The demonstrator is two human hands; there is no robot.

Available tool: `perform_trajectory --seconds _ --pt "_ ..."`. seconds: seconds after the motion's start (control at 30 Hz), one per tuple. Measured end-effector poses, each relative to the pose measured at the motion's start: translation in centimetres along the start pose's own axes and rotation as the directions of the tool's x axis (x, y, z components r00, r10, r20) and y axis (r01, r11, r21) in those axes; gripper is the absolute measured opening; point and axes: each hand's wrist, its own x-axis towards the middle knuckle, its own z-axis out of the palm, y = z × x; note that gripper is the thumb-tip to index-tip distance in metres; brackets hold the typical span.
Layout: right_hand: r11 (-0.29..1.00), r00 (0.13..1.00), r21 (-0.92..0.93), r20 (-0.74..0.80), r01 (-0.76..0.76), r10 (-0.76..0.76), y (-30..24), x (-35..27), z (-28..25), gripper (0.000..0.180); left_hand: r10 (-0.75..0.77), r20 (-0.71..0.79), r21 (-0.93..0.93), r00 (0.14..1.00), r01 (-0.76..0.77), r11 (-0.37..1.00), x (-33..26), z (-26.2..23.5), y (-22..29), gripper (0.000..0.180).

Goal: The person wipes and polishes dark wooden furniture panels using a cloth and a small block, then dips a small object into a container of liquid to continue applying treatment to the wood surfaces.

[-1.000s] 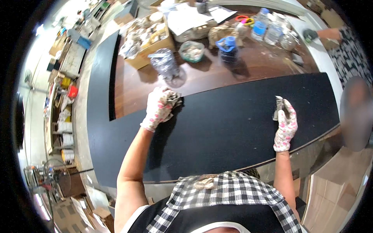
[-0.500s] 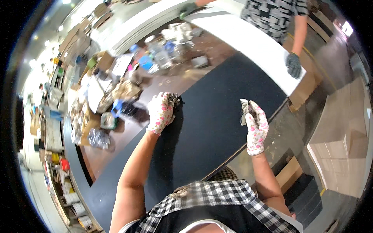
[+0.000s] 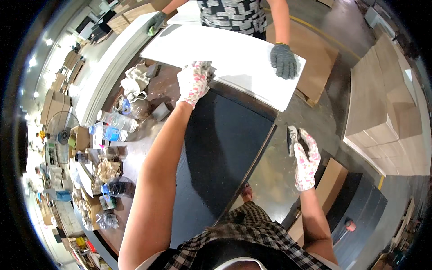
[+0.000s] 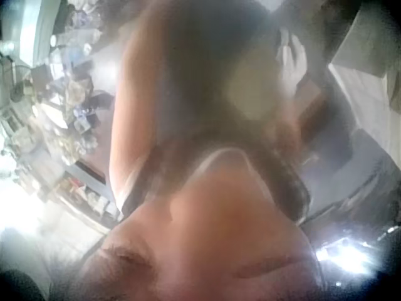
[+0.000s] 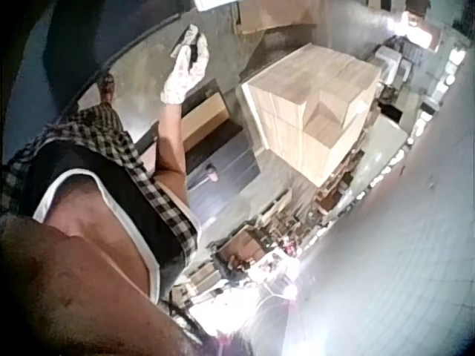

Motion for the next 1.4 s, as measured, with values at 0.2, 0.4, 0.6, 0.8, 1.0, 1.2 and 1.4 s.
perform_trajectory --seconds 0.2,0.4,0.6,0.8,1.0,1.2,1.4 --pt "0.934 0.899 -0.304 0.436 0.190 -0.041 -4.4 10.4 4.0 0.038 -0.241 0.083 -0.964 0.967 0.139 0.226 -7.8 -9.6 4.4 0.035" --pt "0.801 0.591 -0.382 0.806 0.460 0.044 -3.5 17.2 19.8 0.037 0.237 0.151 -0.554 0.960 -0.116 0.824 -15.5 -14.0 5.2 0.028" --pt "0.666 0.486 -0.394 0.872 0.634 0.053 -1.7 18.4 26.6 0.035 0.163 0.153 -0.646 0.975 -0.026 0.763 -16.4 -12.9 4.5 0.029" --pt "0.714 0.538 -0.577 0.777 0.398 0.327 -4.8 16.7 16.7 0.031 0.122 0.128 -0.664 0.984 -0.006 0.748 -16.4 -13.3 4.9 0.025" --pt "0.648 0.564 -0.480 0.820 0.591 0.093 -6.3 13.4 -1.2 0.028 0.055 0.123 -0.657 0.991 0.039 0.752 -16.8 -12.4 4.5 0.026" --pt "0.895 0.886 -0.397 0.463 0.203 0.005 -5.9 7.3 -5.6 0.029 -0.054 -0.138 -0.355 0.989 0.001 0.935 -9.5 -7.4 6.3 0.028" --pt "0.967 0.979 -0.223 0.190 0.121 -0.078 -2.5 4.4 -3.2 0.027 0.543 -0.062 -0.418 0.837 -0.516 0.748 -10.6 -4.3 16.9 0.029"
